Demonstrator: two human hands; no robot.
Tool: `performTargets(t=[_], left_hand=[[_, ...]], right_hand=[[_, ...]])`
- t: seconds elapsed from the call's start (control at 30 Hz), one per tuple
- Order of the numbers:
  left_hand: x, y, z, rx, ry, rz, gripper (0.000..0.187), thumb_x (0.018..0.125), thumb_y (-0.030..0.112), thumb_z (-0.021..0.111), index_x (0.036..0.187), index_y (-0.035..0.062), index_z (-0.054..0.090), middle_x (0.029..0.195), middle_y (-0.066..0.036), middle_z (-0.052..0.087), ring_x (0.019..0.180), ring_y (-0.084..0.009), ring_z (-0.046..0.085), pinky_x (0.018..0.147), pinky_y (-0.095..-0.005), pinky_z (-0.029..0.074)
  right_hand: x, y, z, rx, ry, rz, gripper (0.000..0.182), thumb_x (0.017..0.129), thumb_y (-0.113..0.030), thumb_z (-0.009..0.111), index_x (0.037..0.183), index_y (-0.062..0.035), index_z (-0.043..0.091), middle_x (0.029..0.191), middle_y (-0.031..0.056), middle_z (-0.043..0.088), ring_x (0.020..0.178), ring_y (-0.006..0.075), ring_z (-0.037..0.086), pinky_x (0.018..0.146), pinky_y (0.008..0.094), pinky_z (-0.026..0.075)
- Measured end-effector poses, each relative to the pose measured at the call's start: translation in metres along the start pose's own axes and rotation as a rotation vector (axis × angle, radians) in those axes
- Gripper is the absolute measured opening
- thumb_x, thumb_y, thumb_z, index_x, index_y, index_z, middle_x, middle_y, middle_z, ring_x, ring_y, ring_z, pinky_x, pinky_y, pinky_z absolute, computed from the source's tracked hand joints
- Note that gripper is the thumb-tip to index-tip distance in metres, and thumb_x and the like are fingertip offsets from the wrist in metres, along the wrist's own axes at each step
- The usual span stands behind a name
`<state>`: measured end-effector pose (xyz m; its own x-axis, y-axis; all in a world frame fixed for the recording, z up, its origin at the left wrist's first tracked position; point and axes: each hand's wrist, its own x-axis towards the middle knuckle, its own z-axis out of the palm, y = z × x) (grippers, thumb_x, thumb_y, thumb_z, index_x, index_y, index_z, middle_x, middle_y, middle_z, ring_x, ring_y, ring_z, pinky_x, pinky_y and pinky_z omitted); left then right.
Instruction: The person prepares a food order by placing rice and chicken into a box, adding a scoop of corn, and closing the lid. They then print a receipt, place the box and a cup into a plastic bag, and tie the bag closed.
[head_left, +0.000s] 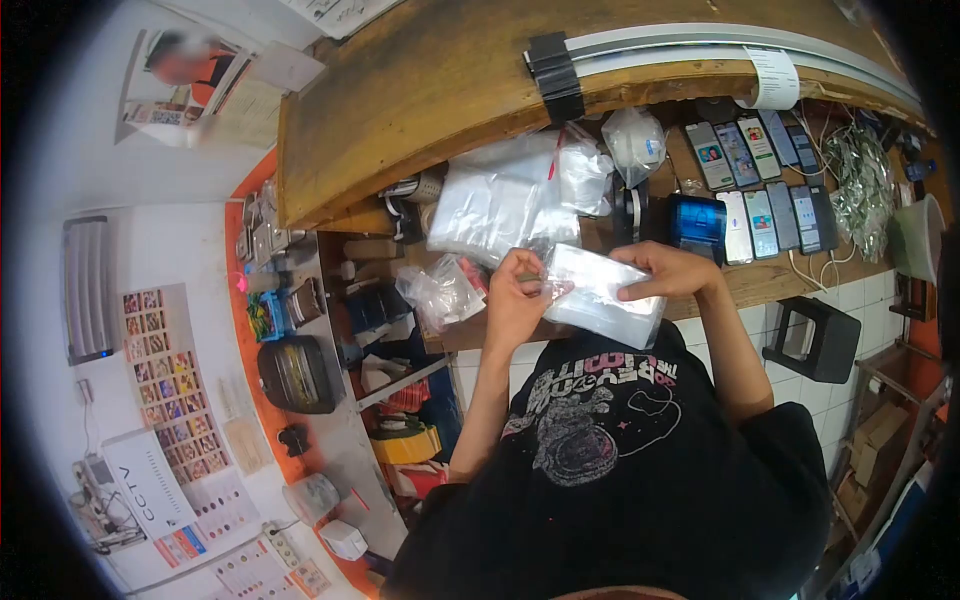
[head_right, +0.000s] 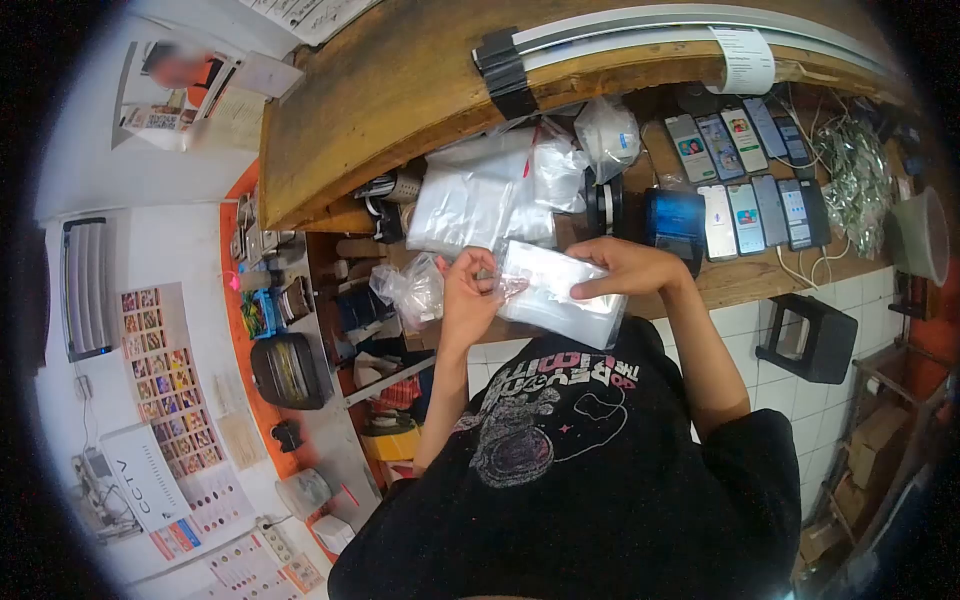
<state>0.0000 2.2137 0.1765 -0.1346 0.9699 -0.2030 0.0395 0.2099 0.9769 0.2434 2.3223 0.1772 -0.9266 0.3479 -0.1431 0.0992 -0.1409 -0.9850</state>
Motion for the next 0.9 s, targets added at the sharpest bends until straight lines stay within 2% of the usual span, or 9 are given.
performTargets(t=[0.1,0.17,0.3,0.37,0.4,0.53,0.63,0.7,0.9], left_hand=[[-0.002,-0.003,-0.008,0.028,0.112,0.014,0.016,0.080,-0.007,0.070,0.095,-0.0043,0.066,0.089,-0.004,0.063,0.080,-0.0090,0.062,0.070,-0.0215,0.052],[-0.005,-0.005,-0.022,0.195,0.174,-0.017,0.012,0.086,-0.002,0.066,0.097,-0.0056,0.066,0.085,-0.005,0.066,0.075,-0.0078,0.061,0.068,-0.0215,0.050],[-0.009,-0.003,-0.045,0.232,0.290,-0.010,0.014,0.091,0.003,0.062,0.100,-0.0069,0.066,0.083,-0.007,0.069,0.075,-0.0075,0.061,0.068,-0.0218,0.049],[-0.013,-0.002,-0.054,0.237,0.328,0.013,0.015,0.094,0.001,0.058,0.102,-0.0089,0.064,0.086,-0.005,0.069,0.075,-0.0031,0.058,0.067,-0.0165,0.045],[-0.012,0.002,-0.050,0.106,0.363,0.040,0.012,0.092,-0.001,0.059,0.100,-0.0080,0.065,0.085,-0.006,0.069,0.074,-0.0037,0.059,0.067,-0.0165,0.045],[-0.015,0.004,-0.049,0.091,0.347,0.029,0.015,0.089,-0.002,0.064,0.103,-0.0058,0.064,0.084,-0.005,0.068,0.075,-0.0052,0.060,0.069,-0.0166,0.046],[-0.014,0.001,-0.047,-0.021,0.328,0.021,0.024,0.085,-0.004,0.068,0.108,-0.0036,0.061,0.086,-0.005,0.067,0.078,-0.0063,0.062,0.070,-0.0166,0.048],[-0.013,-0.003,-0.046,-0.063,0.354,0.022,0.039,0.081,0.000,0.074,0.116,-0.0024,0.056,0.089,-0.006,0.068,0.081,-0.0059,0.063,0.070,-0.0168,0.048],[-0.017,0.009,-0.038,0.073,0.363,0.001,0.028,0.083,0.002,0.074,0.108,-0.0034,0.063,0.083,-0.005,0.069,0.076,-0.0056,0.063,0.066,-0.0177,0.047]], right_hand=[[0.018,0.002,-0.004,-0.061,-0.056,0.004,0.038,0.090,-0.026,0.069,0.112,0.0030,0.060,0.099,0.0046,0.065,0.093,0.0099,0.056,0.081,0.0273,0.046],[0.027,0.004,-0.012,-0.054,-0.103,0.007,0.039,0.090,-0.027,0.069,0.113,0.0027,0.060,0.099,0.0048,0.065,0.093,0.0095,0.056,0.081,0.0274,0.046],[0.044,0.005,-0.022,0.022,-0.171,0.032,0.037,0.090,-0.027,0.068,0.113,0.0018,0.061,0.097,0.0042,0.065,0.091,0.0088,0.055,0.080,0.0276,0.046],[0.058,0.010,-0.033,-0.016,-0.242,0.061,0.036,0.091,-0.027,0.068,0.112,0.0012,0.060,0.097,0.0031,0.065,0.090,0.0084,0.055,0.079,0.0270,0.046],[0.065,0.013,-0.034,0.014,-0.275,0.074,0.035,0.091,-0.026,0.068,0.113,0.0006,0.060,0.096,0.0022,0.064,0.090,0.0081,0.055,0.079,0.0265,0.046],[0.089,0.004,-0.033,-0.036,-0.405,0.068,0.037,0.091,-0.022,0.067,0.118,0.0000,0.056,0.101,0.0018,0.062,0.094,0.0076,0.053,0.082,0.0255,0.045],[0.100,0.012,-0.021,-0.073,-0.427,0.036,0.040,0.092,-0.022,0.067,0.122,0.0003,0.053,0.106,0.0029,0.061,0.097,0.0079,0.052,0.085,0.0257,0.045],[0.099,0.014,-0.016,-0.066,-0.418,0.017,0.042,0.091,-0.022,0.067,0.124,0.0002,0.052,0.107,0.0030,0.061,0.098,0.0079,0.052,0.086,0.0256,0.045],[0.073,0.004,-0.013,0.111,-0.297,0.074,0.047,0.090,-0.025,0.069,0.125,0.0003,0.051,0.108,0.0035,0.061,0.101,0.0090,0.052,0.087,0.0262,0.045]])
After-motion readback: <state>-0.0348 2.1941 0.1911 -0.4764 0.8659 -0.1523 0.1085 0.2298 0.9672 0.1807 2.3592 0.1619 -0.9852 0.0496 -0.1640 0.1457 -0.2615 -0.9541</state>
